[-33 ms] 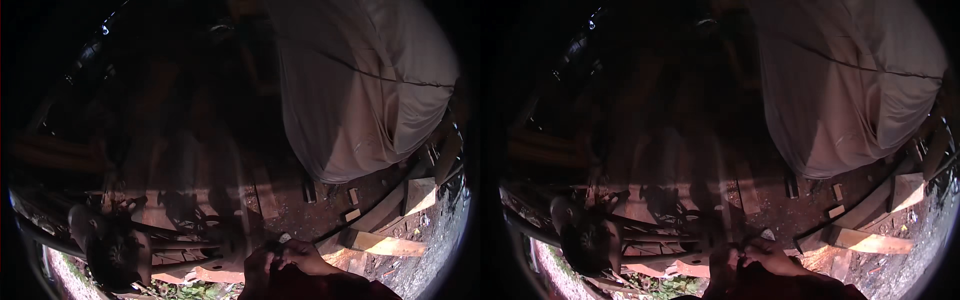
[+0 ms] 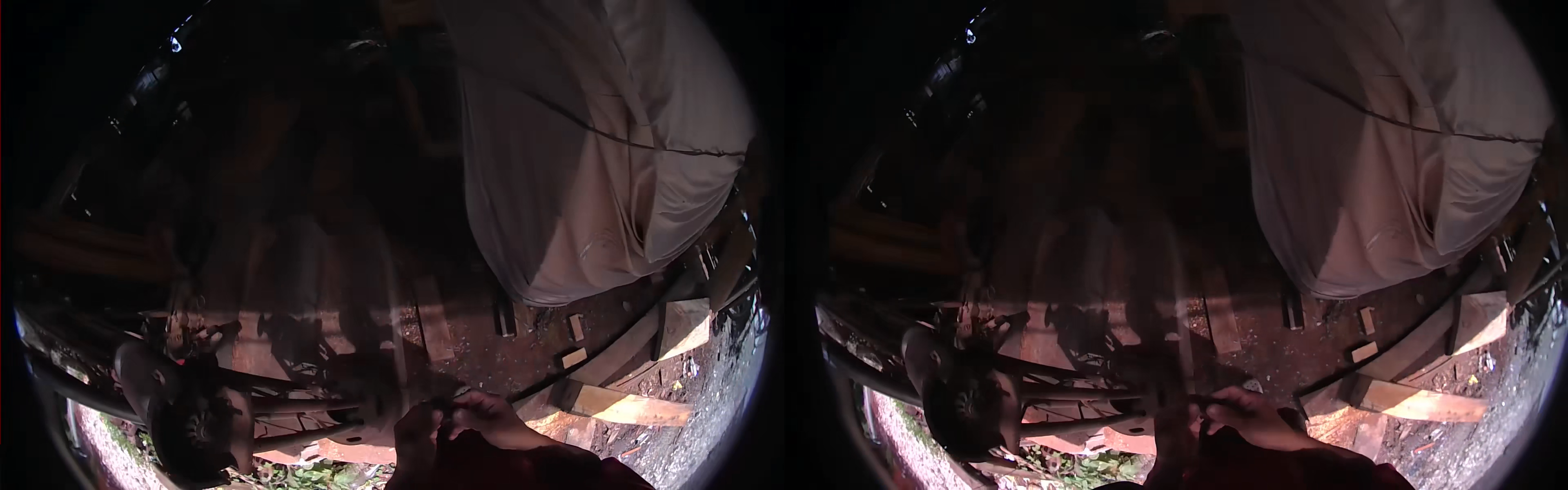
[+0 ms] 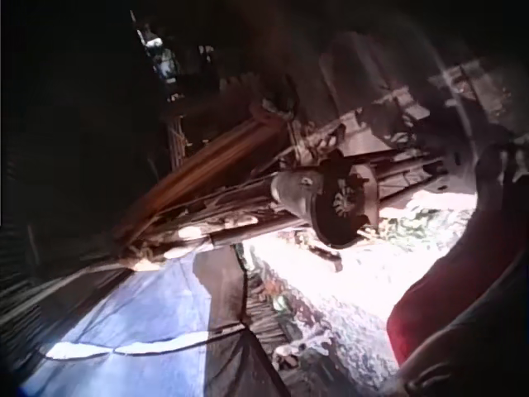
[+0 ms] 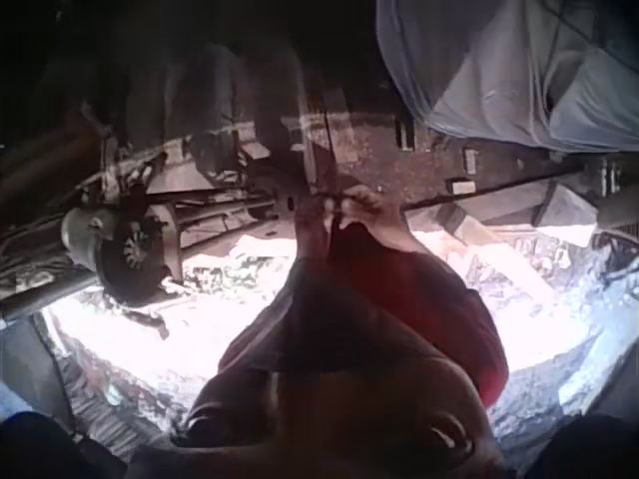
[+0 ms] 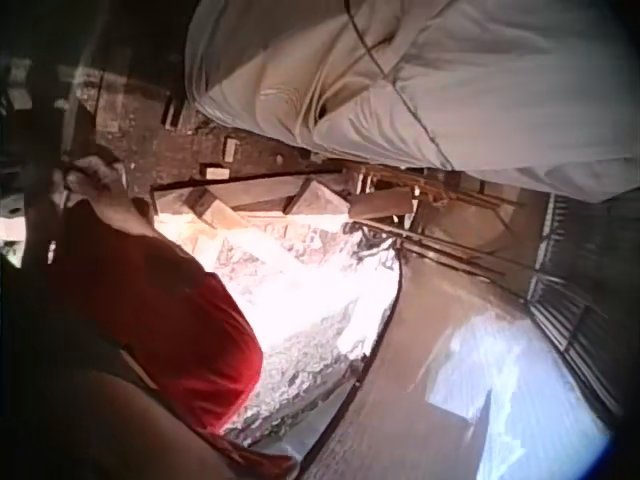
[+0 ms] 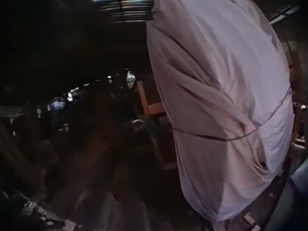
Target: The person handles a small metal bit, walks to a bench grinder, and holds the bit against the spinning grinding wheel to sharpen or reshape it.
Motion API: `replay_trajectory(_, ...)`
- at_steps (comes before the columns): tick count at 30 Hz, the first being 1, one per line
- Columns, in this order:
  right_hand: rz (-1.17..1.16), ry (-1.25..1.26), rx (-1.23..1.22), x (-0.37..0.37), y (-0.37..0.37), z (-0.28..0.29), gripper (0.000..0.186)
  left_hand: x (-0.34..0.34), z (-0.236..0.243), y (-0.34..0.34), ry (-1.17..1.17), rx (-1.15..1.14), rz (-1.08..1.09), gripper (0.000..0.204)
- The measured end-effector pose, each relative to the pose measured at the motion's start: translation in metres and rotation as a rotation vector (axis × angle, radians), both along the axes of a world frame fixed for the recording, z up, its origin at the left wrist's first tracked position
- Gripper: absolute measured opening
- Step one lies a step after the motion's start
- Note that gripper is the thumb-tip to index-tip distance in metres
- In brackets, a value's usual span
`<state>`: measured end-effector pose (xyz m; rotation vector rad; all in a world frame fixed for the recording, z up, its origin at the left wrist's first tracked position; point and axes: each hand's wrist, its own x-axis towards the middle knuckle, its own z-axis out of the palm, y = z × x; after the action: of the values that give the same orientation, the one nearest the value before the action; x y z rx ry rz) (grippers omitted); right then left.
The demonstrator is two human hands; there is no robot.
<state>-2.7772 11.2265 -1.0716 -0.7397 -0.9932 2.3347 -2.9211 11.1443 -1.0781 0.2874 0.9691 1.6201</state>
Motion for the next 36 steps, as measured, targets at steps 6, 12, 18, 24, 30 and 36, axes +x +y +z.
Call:
replay_trajectory(6,0.144,-0.115,0.078,-0.079,0.113,0.06,0.025,-0.045,0.05,0.094,0.237,-0.102,0.275,0.01)
replay_trajectory(12,0.53,-0.316,0.37,-0.171,0.207,0.089,0.026,-0.097,0.065,0.149,0.31,-0.158,0.589,0.016)
replay_trajectory(18,0.779,-0.03,0.317,-0.253,0.312,0.053,0.019,-0.138,0.031,0.222,0.378,-0.247,0.876,0.024)
replay_trajectory(24,1.169,0.147,0.369,-0.364,0.362,0.106,0.021,-0.152,0.047,0.252,0.26,-0.49,1.338,0.035)
replay_trajectory(30,1.133,0.302,0.194,-0.456,0.349,0.131,0.021,-0.208,0.046,0.275,0.216,-0.613,1.467,0.032)
replay_trajectory(36,1.336,0.287,0.245,-0.558,0.322,0.144,0.023,-0.302,0.02,0.248,0.059,-0.68,1.79,0.035)
